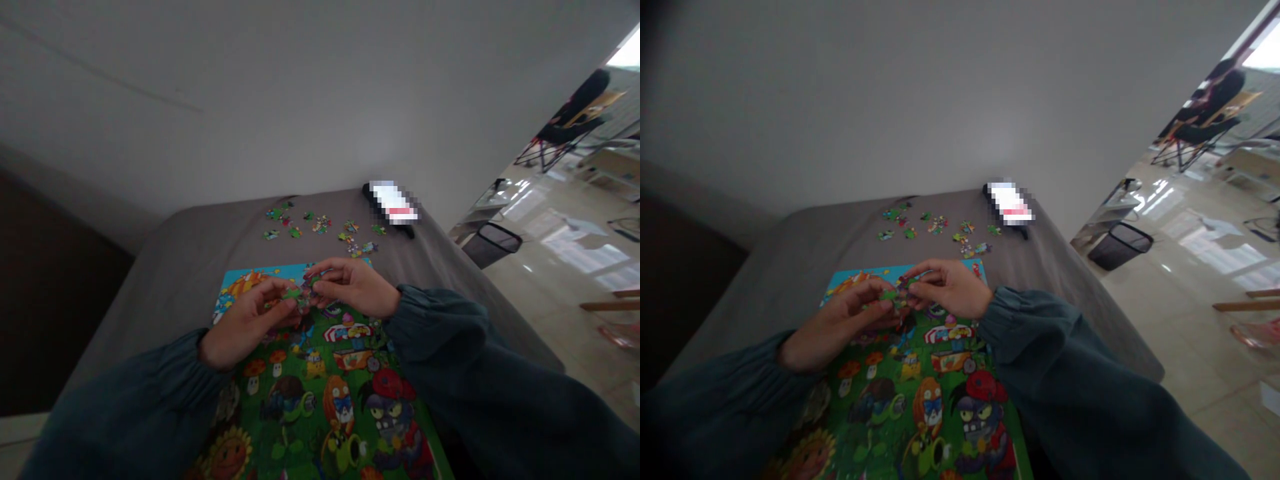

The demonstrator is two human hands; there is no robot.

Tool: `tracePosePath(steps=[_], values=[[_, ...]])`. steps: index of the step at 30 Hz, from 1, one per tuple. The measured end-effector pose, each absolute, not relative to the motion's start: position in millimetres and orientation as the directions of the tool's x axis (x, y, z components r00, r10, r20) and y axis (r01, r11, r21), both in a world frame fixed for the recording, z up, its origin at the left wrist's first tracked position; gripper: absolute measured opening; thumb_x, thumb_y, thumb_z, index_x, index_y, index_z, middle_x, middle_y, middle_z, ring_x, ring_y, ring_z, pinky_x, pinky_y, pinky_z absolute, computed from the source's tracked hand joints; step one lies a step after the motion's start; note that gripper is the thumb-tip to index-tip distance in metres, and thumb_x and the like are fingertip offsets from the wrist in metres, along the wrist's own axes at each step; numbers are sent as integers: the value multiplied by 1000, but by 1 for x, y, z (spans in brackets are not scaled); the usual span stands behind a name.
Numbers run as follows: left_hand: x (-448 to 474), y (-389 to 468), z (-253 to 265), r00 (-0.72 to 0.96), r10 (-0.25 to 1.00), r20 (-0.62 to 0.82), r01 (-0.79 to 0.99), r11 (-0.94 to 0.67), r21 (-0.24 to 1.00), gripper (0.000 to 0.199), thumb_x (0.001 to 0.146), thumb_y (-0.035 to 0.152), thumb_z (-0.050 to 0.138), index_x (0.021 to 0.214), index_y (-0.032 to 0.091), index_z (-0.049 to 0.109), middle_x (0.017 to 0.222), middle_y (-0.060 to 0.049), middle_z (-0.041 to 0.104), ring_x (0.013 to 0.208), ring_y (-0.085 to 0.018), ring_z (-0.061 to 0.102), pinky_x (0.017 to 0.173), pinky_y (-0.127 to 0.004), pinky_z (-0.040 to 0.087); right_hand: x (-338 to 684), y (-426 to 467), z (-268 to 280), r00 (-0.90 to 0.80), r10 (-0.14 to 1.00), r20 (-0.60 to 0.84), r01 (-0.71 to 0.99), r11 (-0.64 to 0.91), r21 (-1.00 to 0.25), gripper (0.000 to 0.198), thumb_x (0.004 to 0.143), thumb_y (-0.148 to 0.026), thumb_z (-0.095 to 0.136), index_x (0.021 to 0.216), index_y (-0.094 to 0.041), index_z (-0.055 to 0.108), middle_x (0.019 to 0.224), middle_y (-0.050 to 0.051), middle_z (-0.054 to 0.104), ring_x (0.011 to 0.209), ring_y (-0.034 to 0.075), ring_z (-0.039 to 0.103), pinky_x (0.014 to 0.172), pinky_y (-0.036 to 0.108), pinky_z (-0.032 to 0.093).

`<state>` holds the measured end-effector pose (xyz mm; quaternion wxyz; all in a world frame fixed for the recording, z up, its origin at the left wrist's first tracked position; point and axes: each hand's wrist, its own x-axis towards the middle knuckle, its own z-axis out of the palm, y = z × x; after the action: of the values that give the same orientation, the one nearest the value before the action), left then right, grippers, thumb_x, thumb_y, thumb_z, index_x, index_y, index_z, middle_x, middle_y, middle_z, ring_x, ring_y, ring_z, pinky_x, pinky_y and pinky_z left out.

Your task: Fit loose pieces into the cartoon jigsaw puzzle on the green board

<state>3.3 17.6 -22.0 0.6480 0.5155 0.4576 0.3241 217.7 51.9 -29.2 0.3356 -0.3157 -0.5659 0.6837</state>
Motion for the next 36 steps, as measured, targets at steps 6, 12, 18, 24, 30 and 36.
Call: tracePosePath(steps=[6,12,18,24,30,36], values=[[3,19,-22,302,913,-276,93,260,961,47,71,52,78,98,21,55,80,-3,73,81,-22,72,70,-33,59,217,50,-29,-556,824,-113,-7,-141,-990,21,84,-25,69,102,-18,64,71,0,72,61,10,67,61,24,57],[1,17,-22,249,904,-347,133,323,937,49,72,55,77,99,23,50,85,-3,75,59,-16,67,50,-22,46,219,51,-30,-558,819,-136,46,-133,-990,23,88,-26,64,109,-16,65,72,2,72,59,10,66,58,22,56],[2,19,-20,231,914,-333,175,298,938,50,71,55,76,101,23,51,83,-3,75,61,-18,68,46,-21,42,229,56,-23,-612,790,-32,92,31,-995,23,91,-22,58,110,-18,69,76,-1,69,62,7,63,57,19,53],[1,22,-20,203,929,-310,239,260,936,51,70,55,75,103,22,53,80,-4,75,51,-13,58,42,-21,44,261,59,2,-842,518,-150,260,145,-955,25,81,-17,69,106,-19,70,74,-4,70,61,6,63,57,16,51],[2,24,-23,178,935,-308,302,246,921,51,70,54,75,104,23,54,77,-2,75,57,-14,63,44,-20,48,259,45,2,-907,246,-340,383,155,-910,7,75,-13,75,81,-16,70,68,-2,72,62,10,68,56,17,51],[0,26,-26,209,931,-301,415,194,889,47,73,54,71,105,23,55,77,-2,75,58,-15,65,44,-21,50,251,39,7,-959,97,-268,284,375,-882,13,85,-12,67,94,-12,76,87,4,77,77,10,70,65,15,52]])
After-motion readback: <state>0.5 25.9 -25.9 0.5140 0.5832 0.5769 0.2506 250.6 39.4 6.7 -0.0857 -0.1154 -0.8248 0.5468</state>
